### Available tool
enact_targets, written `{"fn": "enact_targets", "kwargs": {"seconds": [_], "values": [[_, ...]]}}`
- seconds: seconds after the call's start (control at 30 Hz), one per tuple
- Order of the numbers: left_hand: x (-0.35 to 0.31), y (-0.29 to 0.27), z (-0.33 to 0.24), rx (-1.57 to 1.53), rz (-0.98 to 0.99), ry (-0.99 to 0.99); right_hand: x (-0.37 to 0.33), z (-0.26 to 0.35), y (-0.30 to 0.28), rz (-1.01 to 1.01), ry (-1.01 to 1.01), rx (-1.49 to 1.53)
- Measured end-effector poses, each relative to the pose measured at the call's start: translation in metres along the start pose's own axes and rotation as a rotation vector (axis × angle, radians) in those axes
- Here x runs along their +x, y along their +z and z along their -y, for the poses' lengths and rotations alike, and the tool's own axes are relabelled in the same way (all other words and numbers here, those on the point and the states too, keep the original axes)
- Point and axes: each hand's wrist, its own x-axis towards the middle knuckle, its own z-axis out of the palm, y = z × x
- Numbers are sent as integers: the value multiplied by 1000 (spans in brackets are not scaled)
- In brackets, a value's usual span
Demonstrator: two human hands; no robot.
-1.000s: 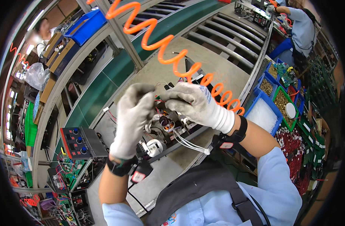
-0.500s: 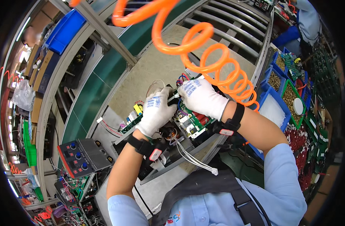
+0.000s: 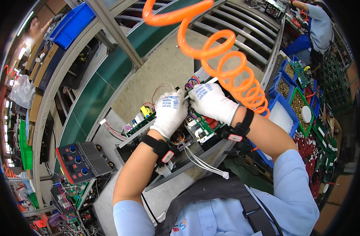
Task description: The worker is assembling the internal wiring and circuit boards of a solar inverter on a factory assembly line.
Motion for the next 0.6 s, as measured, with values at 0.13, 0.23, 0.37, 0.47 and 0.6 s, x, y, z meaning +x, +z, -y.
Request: {"fn": "enact_targets", "kwargs": {"seconds": [0.13,0.23,0.37,0.47,0.6], "values": [[-2,-2,-1,55,27,11,-12,-6,11,-44,-35,-38],[-3,-3,-11,103,32,-25,-9,-1,12,-12,-29,-52],[-3,7,-9,75,-77,14,-3,8,18,30,0,-80],[-3,9,-5,13,-101,6,-11,1,15,-18,-15,61],[-1,13,-12,87,-154,3,-24,-3,28,-220,38,238]]}}
